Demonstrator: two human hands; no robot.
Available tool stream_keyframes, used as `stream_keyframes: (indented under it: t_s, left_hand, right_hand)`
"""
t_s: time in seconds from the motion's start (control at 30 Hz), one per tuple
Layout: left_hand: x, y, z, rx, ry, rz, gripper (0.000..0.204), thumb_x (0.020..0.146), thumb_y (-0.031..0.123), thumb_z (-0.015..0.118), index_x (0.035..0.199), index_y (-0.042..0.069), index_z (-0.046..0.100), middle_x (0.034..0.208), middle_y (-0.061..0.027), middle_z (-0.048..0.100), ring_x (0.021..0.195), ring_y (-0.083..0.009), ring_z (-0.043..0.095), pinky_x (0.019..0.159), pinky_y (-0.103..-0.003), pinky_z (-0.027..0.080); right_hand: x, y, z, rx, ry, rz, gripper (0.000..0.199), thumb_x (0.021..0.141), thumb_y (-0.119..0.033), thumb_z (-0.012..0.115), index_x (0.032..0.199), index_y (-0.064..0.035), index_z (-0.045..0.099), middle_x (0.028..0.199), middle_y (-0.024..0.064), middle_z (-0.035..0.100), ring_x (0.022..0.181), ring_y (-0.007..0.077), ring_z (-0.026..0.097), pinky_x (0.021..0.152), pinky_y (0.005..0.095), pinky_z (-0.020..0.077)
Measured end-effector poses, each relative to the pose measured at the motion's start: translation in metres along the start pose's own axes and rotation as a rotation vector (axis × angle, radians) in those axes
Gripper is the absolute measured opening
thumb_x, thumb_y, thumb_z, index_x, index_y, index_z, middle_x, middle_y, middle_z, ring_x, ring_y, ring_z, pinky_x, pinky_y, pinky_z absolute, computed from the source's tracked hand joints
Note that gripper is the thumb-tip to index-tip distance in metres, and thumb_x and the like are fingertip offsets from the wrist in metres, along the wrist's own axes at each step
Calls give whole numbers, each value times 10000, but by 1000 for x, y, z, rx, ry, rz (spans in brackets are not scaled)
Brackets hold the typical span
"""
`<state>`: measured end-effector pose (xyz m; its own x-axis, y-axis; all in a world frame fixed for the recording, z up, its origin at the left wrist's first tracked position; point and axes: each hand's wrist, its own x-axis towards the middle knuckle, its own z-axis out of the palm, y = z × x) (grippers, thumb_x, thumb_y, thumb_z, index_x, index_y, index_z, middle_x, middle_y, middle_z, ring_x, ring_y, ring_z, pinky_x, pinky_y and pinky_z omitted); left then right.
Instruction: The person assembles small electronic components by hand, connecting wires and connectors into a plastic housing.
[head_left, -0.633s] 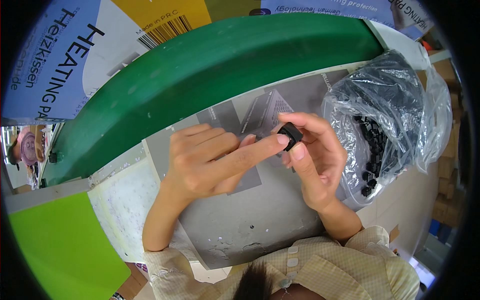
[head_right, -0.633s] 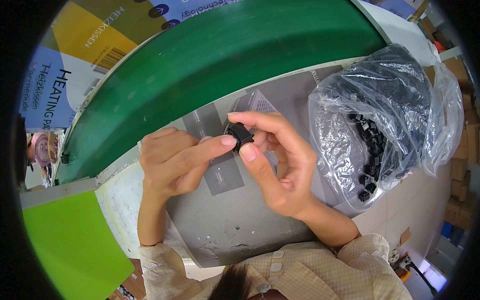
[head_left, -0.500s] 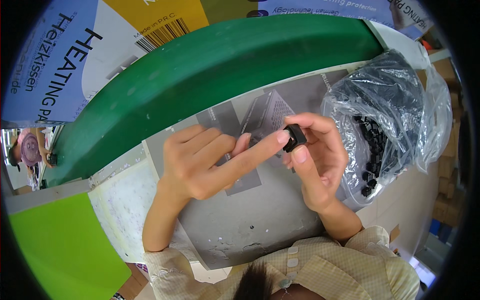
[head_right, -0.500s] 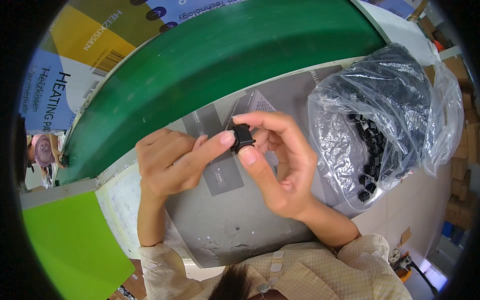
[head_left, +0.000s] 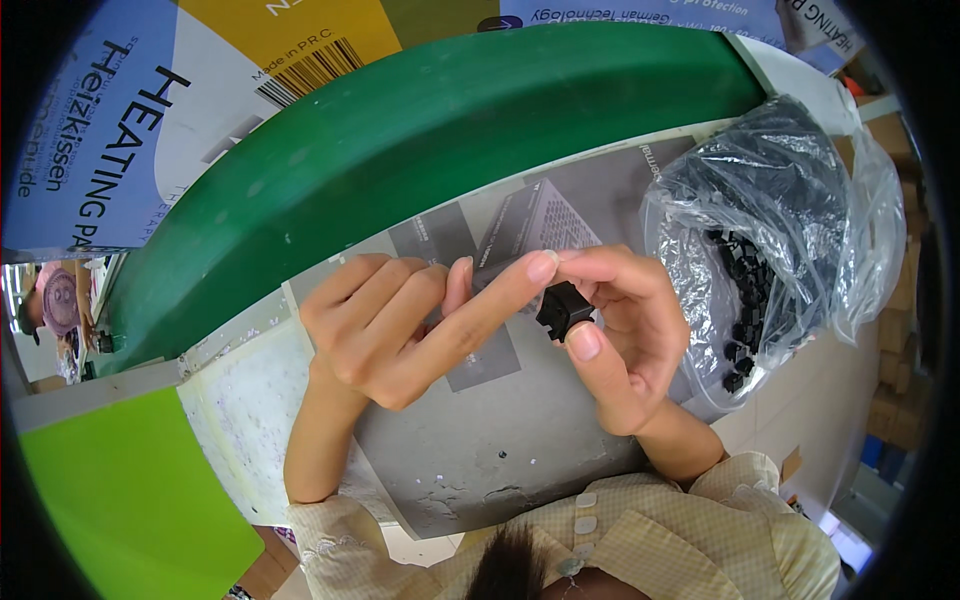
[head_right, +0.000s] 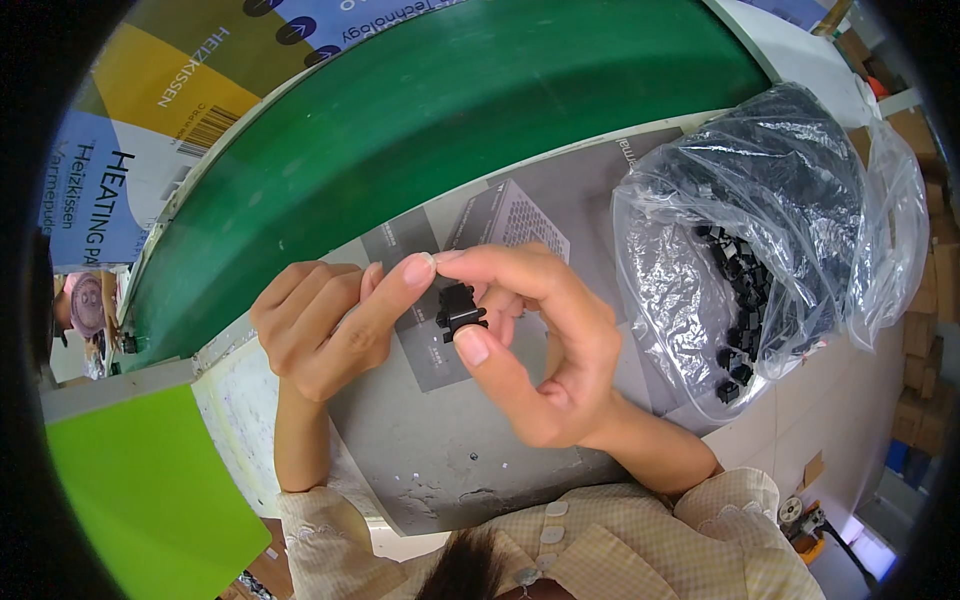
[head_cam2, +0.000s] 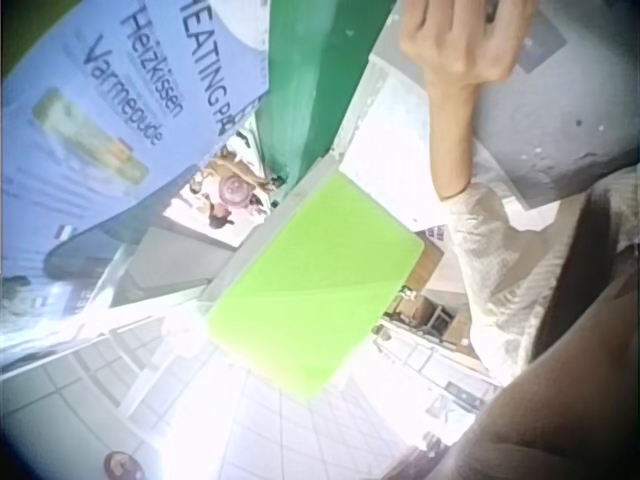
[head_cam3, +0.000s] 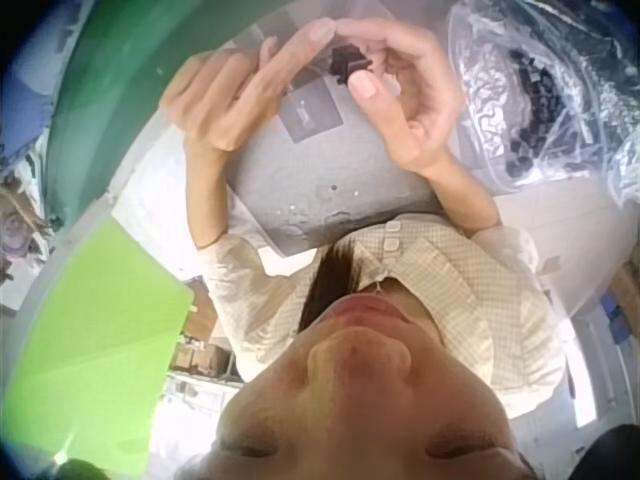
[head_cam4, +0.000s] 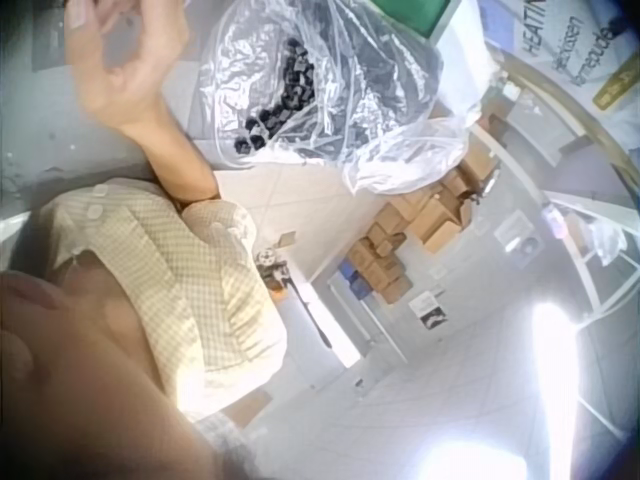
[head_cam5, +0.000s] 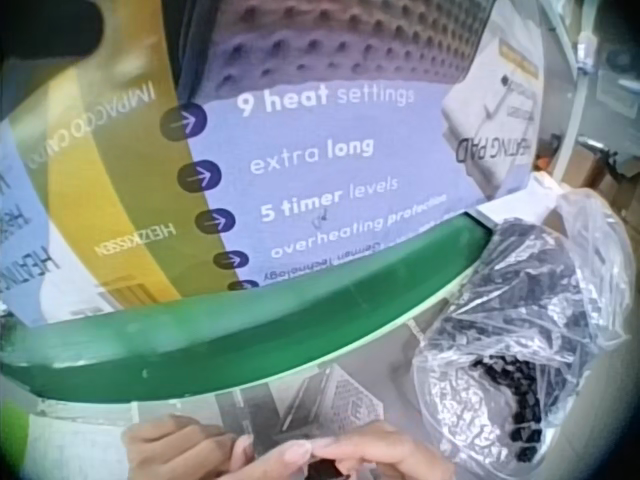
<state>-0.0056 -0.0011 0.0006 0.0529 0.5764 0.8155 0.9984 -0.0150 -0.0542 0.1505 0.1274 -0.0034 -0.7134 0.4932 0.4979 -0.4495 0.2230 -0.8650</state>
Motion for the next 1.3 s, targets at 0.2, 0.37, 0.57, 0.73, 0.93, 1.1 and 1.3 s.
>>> stream_keyframes:
  t_s: [0.2,0.37,0.57,0.73,0.93,1.1,1.3]
  left_hand:
    - [0,1,0,-20,9,8,452,740,-109,666,1078,176,760,538,33,469,453,-127,431,482,-247,324]
    - [0,1,0,-24,2,8,462,745,-109,667,1081,193,761,538,35,463,449,-125,418,481,-249,321]
    - [-3,-2,6,1,66,28,525,742,-110,634,1125,227,758,541,50,366,449,-99,367,462,-237,286]
    - [-4,-3,10,11,129,55,579,737,-111,599,1160,250,758,544,64,280,450,-73,324,449,-223,257]
    - [-4,-3,10,4,128,57,568,740,-108,599,1155,244,760,541,65,295,452,-74,340,452,-222,270]
    - [-3,-3,11,9,131,51,550,735,-106,607,1150,219,763,540,66,339,466,-77,381,465,-222,293]
    - [-3,-1,11,-13,146,29,549,725,-110,607,1146,206,764,541,64,359,472,-75,409,472,-217,300]
  right_hand:
    - [0,3,1,-28,-2,-84,376,821,5,659,1184,75,589,977,114,636,705,107,534,631,234,454]
    - [0,2,0,-46,5,-94,382,811,12,664,1178,74,575,1007,126,654,707,111,543,626,244,459]
    - [1,1,0,-77,-33,-138,388,813,8,666,1182,66,563,1037,130,668,699,110,549,625,246,461]
    - [0,0,0,-73,-30,-127,410,813,9,669,1201,63,546,1044,136,668,700,108,558,633,246,461]
    - [0,2,1,-41,-18,-142,405,812,1,672,1193,62,551,1033,132,667,692,110,559,621,248,458]
    - [-1,5,-2,-52,-52,-163,411,805,-11,678,1190,67,559,1002,128,660,681,115,555,603,252,455]
    - [-3,6,-1,-37,-47,-151,418,802,-10,681,1195,72,561,1017,133,658,690,117,560,608,253,456]
